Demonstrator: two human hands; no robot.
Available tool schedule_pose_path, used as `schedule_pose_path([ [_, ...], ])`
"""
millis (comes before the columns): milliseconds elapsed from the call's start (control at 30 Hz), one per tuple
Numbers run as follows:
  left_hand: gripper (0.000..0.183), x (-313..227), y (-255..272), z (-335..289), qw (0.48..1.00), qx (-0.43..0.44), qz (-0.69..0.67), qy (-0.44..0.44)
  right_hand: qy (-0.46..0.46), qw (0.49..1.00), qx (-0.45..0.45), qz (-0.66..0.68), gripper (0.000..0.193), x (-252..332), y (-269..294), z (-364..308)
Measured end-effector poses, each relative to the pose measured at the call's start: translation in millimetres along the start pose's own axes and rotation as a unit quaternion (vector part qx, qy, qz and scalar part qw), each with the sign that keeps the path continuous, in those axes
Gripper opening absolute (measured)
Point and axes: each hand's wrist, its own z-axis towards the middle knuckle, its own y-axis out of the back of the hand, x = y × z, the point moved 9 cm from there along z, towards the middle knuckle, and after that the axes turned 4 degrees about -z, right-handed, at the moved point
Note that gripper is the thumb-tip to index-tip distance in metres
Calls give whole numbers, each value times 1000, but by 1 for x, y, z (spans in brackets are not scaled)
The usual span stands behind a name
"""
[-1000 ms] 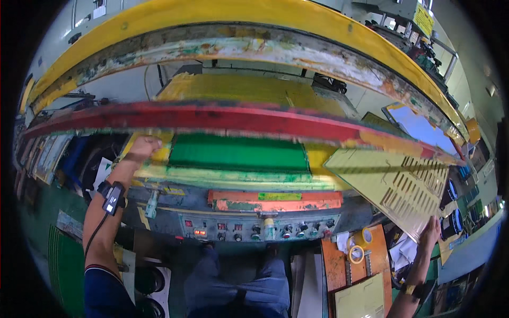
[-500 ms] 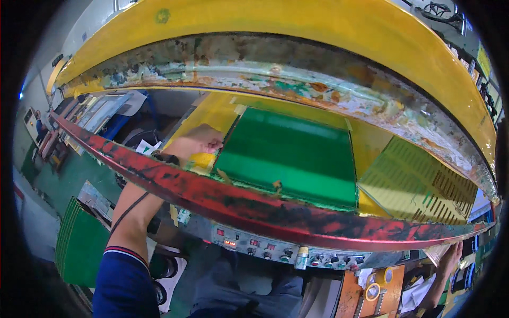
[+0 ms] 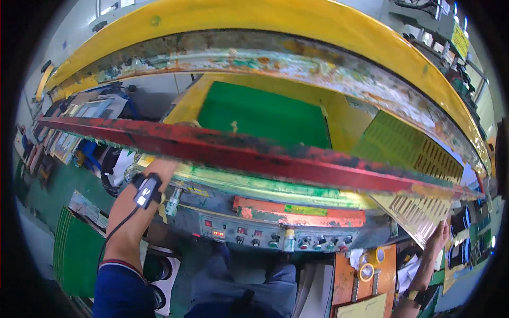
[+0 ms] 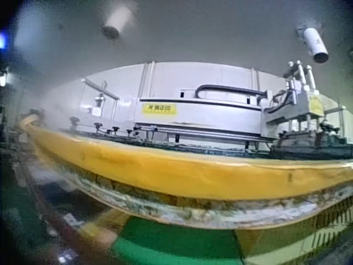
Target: Operator loads and aligns boards into a semi-automatic screen-printing machine, then unloads and stacks them.
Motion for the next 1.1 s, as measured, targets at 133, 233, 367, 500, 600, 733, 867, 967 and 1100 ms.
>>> schedule_pose_path([
  [133,21,113,88,-56,917,-192,-338,93,-73,996,1,47,29,-5,-23,-32],
  [233,20,93,163,-112,956,-178,-225,62,-106,994,5,-6,31,-14,-50,-41],
  [367,21,136,260,-210,916,-299,-258,76,-134,989,62,29,28,-28,-176,-40],
  [500,20,202,330,-268,902,-333,-266,76,86,936,181,-291,28,-115,-240,24],
  [600,20,209,370,-312,895,-365,-238,95,-123,955,198,-180,26,-154,-351,7],
  [733,26,186,358,-314,889,-386,-221,110,-20,925,220,-308,26,-136,-408,-10],
  [867,27,204,373,-322,884,-400,-199,136,5,918,228,-325,26,-124,-421,-15],
  [967,26,205,373,-318,892,-378,-211,129,13,915,231,-331,26,-124,-426,-18],
  [1100,22,210,370,-314,886,-378,-228,141,23,912,228,-341,26,-121,-426,-18],
])
